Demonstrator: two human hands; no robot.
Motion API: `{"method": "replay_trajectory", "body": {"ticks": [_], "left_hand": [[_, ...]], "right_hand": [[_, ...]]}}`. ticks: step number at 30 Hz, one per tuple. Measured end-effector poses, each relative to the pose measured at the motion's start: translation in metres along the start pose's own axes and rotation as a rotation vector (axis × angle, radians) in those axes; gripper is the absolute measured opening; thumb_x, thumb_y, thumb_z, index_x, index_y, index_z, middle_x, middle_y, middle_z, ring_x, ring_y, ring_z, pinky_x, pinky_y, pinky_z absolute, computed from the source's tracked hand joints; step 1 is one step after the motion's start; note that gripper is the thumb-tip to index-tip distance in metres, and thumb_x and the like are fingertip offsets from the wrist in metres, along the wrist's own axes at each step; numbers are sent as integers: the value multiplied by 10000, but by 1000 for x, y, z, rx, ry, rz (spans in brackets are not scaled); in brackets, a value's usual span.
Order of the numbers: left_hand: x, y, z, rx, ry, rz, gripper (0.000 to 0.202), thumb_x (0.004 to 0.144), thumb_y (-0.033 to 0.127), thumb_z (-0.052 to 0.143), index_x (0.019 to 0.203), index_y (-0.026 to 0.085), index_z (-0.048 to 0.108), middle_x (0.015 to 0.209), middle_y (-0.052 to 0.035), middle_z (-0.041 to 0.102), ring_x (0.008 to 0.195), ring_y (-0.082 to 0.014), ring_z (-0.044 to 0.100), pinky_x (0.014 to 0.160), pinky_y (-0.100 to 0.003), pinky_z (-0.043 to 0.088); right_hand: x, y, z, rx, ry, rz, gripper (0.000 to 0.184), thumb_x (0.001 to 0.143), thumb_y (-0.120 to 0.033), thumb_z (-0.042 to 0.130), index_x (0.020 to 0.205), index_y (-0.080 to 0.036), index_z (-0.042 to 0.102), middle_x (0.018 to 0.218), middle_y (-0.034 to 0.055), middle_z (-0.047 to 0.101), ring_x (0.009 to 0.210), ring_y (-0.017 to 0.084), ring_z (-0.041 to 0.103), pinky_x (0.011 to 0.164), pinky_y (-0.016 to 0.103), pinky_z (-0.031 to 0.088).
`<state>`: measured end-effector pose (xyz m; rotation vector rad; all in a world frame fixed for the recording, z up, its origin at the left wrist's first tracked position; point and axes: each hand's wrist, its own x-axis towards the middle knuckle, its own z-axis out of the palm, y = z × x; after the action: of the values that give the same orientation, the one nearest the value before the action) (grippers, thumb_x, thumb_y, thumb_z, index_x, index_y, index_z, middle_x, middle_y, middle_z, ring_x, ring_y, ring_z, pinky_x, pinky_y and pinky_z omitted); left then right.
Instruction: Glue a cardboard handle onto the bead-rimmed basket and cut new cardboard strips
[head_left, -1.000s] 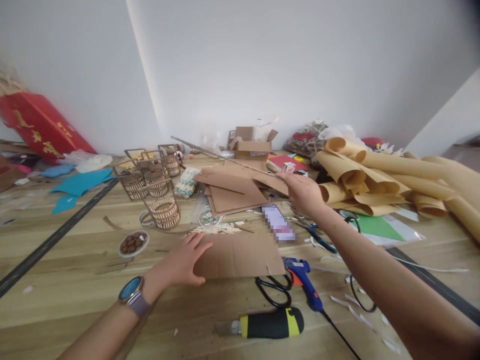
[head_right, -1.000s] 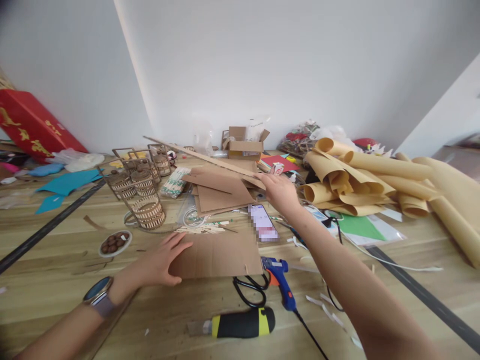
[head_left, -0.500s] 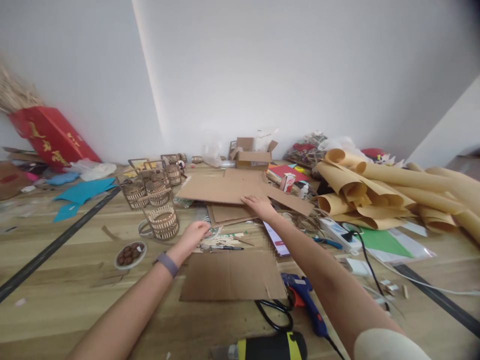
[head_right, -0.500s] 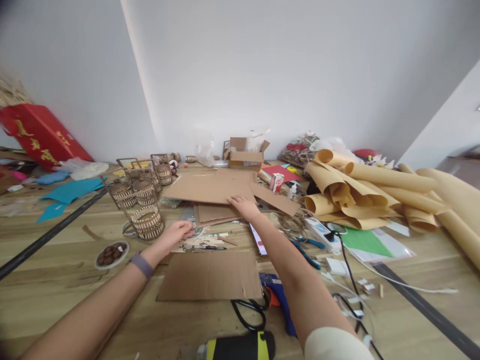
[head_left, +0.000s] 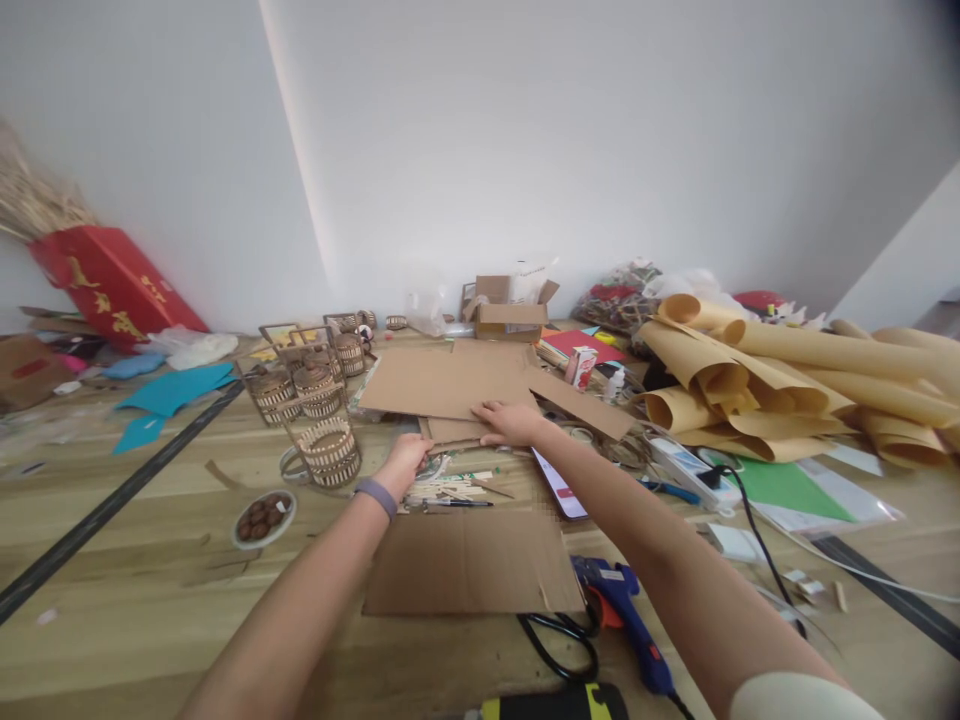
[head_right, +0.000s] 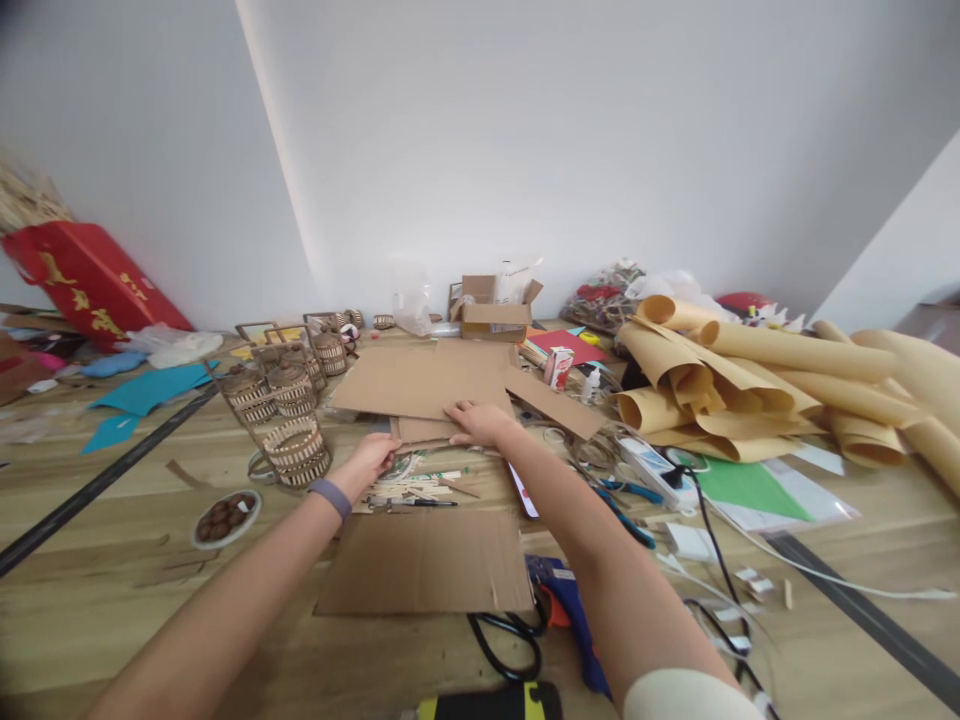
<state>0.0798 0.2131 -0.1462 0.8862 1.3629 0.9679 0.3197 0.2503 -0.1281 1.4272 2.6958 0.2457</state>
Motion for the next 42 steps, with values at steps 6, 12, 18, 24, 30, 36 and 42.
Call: {"method": "replay_trajectory", "body": {"ticks": [6,12,18,24,30,36,42], "left_hand": [[-31,4,18,-227,-50,140,367,963,357,643,1276,172,596,1259,-102,632,1051,-234,659,881,-442,585],[-57,6,41,-408,-27,194,227,925,162,674,1138,147,597,1058,-58,687,878,-162,696,799,-341,609],[-84,13,18,-487,35,234,242,840,0,627,907,191,494,820,-26,706,733,-138,737,831,-322,620],[-107,28,-20,-456,35,206,217,801,28,612,726,201,503,642,12,642,738,-171,751,853,-313,628],[-115,43,-41,-379,25,163,246,803,25,593,656,194,491,632,-2,632,807,-188,757,893,-294,611],[-149,34,-28,-381,-47,162,158,819,8,586,876,155,593,866,-63,746,827,-209,766,910,-333,608],[-181,13,12,-431,-111,133,444,829,34,639,1229,135,474,956,-124,761,789,-234,773,875,-387,618]], "right_hand": [[-5,-7,-6,-119,18,-4,565,1021,-272,405,1569,-155,337,1360,250,590,1186,320,645,894,396,542],[-13,-7,-18,-203,35,73,611,972,-133,474,1564,-150,325,1390,227,581,1147,294,663,833,364,579],[-8,-8,-37,-231,42,121,417,991,-354,605,1370,-189,547,1323,108,613,1097,241,655,888,448,585],[5,-5,-53,-218,16,104,385,982,-352,621,1324,-179,578,1269,97,636,1063,231,662,887,446,583],[11,-5,-64,-202,-17,92,360,985,-361,615,1298,-182,595,1247,92,646,1040,220,666,879,434,584],[4,-7,-57,-194,-58,107,356,984,-369,616,1285,-180,601,1249,93,645,1041,220,664,878,433,583],[-5,-13,-50,-203,-90,123,365,980,-361,623,1297,-183,596,1281,98,631,1075,231,655,896,446,577]]}}
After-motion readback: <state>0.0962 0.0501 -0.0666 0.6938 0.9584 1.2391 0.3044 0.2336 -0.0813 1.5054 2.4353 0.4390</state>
